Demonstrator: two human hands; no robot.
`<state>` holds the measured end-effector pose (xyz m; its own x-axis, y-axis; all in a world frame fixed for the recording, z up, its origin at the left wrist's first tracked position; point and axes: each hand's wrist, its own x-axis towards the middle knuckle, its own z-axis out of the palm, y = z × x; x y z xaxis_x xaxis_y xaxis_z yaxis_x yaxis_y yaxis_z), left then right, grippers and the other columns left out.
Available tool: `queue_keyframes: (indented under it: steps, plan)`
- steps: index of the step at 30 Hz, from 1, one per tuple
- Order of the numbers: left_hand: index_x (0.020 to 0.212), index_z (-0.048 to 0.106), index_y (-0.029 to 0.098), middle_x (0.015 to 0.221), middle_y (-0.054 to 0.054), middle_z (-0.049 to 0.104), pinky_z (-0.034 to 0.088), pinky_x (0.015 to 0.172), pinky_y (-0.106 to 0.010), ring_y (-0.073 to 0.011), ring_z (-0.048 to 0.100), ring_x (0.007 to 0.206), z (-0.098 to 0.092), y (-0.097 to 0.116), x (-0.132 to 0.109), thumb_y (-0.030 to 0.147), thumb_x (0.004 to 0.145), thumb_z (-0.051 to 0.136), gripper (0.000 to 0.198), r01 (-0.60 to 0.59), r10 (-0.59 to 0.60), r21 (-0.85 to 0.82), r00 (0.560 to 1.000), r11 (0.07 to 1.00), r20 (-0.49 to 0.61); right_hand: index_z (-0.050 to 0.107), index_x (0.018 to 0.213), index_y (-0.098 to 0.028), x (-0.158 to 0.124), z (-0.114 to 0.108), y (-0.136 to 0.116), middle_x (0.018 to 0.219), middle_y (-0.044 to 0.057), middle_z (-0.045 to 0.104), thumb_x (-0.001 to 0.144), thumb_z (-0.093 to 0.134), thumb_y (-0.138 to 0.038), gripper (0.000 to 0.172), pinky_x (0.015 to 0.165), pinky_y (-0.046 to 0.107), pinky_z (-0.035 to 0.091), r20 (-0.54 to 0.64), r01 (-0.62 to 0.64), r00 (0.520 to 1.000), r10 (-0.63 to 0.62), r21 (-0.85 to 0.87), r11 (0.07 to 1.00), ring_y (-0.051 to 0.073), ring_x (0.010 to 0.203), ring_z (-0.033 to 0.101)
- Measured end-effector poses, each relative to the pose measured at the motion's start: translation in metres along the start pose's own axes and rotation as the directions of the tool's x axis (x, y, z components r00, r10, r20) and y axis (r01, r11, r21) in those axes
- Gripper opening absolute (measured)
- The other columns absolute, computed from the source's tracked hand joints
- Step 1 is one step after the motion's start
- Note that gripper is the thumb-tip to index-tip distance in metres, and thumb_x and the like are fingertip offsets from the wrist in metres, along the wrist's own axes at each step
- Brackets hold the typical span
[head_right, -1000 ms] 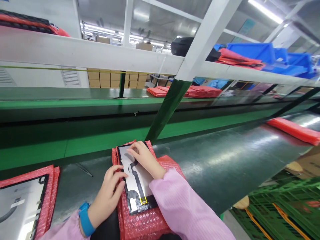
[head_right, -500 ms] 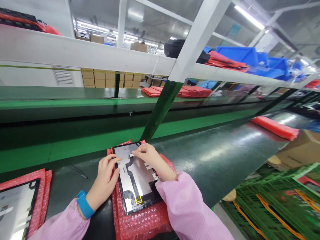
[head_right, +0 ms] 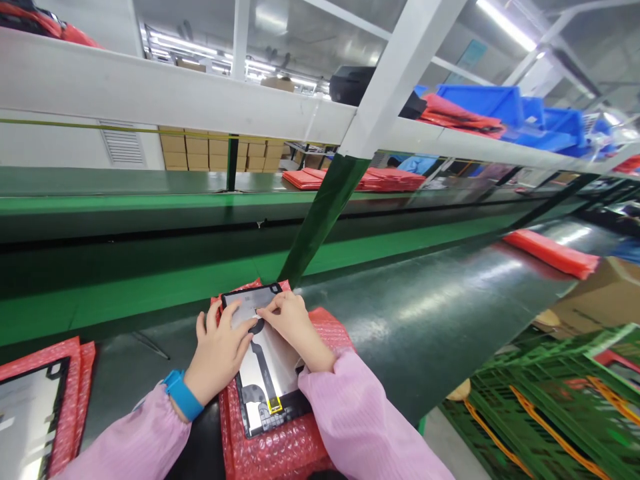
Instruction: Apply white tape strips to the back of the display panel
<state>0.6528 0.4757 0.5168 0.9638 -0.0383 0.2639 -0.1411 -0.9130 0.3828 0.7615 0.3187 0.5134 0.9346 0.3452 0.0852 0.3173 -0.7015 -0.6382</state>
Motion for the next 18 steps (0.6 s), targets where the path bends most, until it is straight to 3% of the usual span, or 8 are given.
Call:
queue_keyframes:
  steps: [5,8,11,14,18]
  plan:
    - [0.111,0.067,0.03,0.134,-0.008,0.053,0.037,0.097,-0.059,-0.0354,0.039,0.127,-0.011,-0.011,0.0,0.022,0.093,0.046,0.028,0.001,-0.001,0.016,1.0,1.0,-0.031,0.06,0.082,-0.021,-0.005,-0.015,0.008,0.092,0.008,0.059,0.07,0.067,-0.029,0.016,0.086,0.042,0.046,-0.112,-0.071,0.991,0.072,0.016,0.997,0.026,0.09,0.056]
    - [0.108,0.063,0.022,0.115,-0.01,0.063,0.042,0.089,-0.046,-0.0278,0.054,0.112,-0.026,-0.022,-0.006,0.02,0.095,0.041,0.026,0.093,-0.093,0.0,0.995,0.996,-0.017,0.057,0.089,-0.021,-0.012,-0.035,0.017,0.086,0.005,0.06,0.074,0.058,-0.03,0.017,0.076,0.037,0.049,-0.127,-0.14,0.981,0.145,0.047,0.989,0.022,0.079,0.06]
    - [0.097,0.06,0.017,0.088,-0.006,0.068,0.041,0.074,-0.035,-0.0223,0.064,0.083,-0.038,-0.025,-0.014,0.025,0.098,0.038,0.024,0.243,-0.232,-0.044,0.959,0.969,0.164,0.057,0.079,-0.021,-0.024,-0.052,0.026,0.071,0.003,0.062,0.077,0.055,-0.041,0.02,0.066,0.035,0.048,-0.111,-0.255,0.96,0.258,0.041,0.966,0.023,0.068,0.06]
    - [0.082,0.06,0.019,0.078,-0.005,0.069,0.035,0.062,-0.03,-0.0221,0.065,0.073,-0.04,-0.021,-0.021,0.037,0.1,0.034,0.036,0.332,-0.295,-0.047,0.888,0.942,0.351,0.059,0.067,-0.022,-0.035,-0.062,0.03,0.067,0.005,0.065,0.073,0.059,-0.053,0.031,0.065,0.036,0.046,-0.019,-0.36,0.933,0.36,0.007,0.933,0.024,0.067,0.061]
    - [0.077,0.061,0.019,0.079,-0.006,0.071,0.032,0.059,-0.028,-0.0223,0.067,0.075,-0.033,-0.013,-0.023,0.041,0.098,0.036,0.04,0.347,-0.301,-0.051,0.87,0.937,0.392,0.06,0.065,-0.021,-0.043,-0.064,0.027,0.069,0.004,0.068,0.071,0.058,-0.044,0.024,0.07,0.035,0.047,0.122,-0.334,0.938,0.323,0.079,0.939,0.023,0.07,0.062]
